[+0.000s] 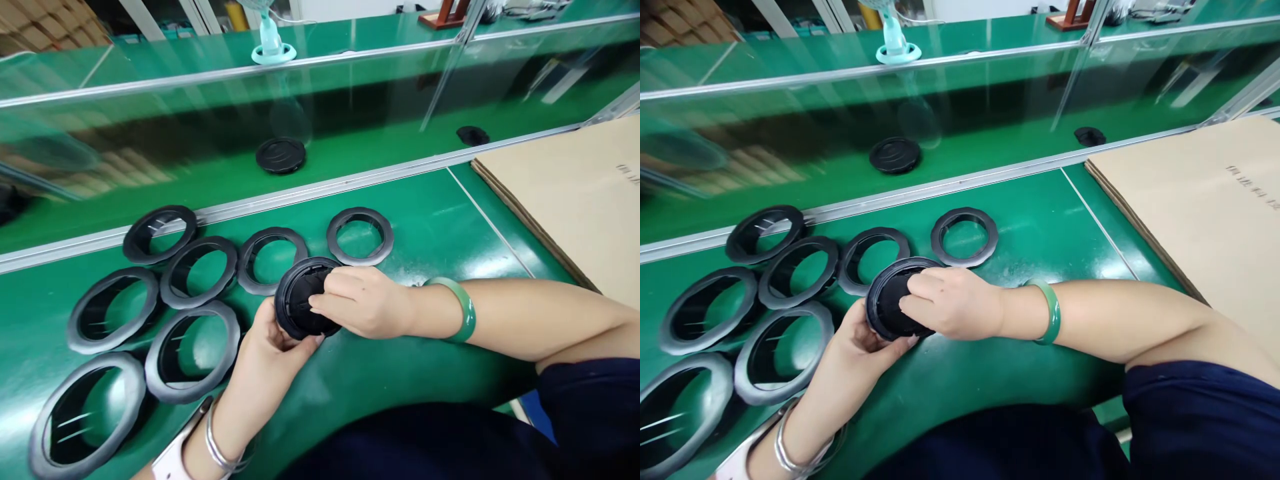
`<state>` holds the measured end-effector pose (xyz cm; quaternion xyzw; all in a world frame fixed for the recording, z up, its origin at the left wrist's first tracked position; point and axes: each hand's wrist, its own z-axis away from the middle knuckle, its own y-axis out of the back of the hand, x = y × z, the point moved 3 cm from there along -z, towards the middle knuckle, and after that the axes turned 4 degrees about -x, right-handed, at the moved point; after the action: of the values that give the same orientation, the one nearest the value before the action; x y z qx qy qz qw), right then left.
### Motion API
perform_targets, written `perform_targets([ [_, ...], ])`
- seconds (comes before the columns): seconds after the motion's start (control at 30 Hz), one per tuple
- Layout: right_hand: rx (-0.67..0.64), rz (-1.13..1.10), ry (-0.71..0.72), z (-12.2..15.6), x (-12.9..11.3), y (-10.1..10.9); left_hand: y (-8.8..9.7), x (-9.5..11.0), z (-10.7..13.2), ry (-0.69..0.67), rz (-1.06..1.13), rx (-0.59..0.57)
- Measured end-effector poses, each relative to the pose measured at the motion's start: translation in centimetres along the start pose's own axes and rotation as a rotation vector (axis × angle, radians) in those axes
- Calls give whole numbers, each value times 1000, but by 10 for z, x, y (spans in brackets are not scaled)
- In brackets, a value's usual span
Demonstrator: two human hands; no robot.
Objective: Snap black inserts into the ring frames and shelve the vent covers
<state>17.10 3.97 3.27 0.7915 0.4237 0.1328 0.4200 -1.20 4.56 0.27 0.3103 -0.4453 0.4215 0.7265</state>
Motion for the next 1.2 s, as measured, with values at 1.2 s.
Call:
perform_targets([
  [1.2,-219,-57,-116,2,-7,-3,-1,-1,2,-38,-118,54],
])
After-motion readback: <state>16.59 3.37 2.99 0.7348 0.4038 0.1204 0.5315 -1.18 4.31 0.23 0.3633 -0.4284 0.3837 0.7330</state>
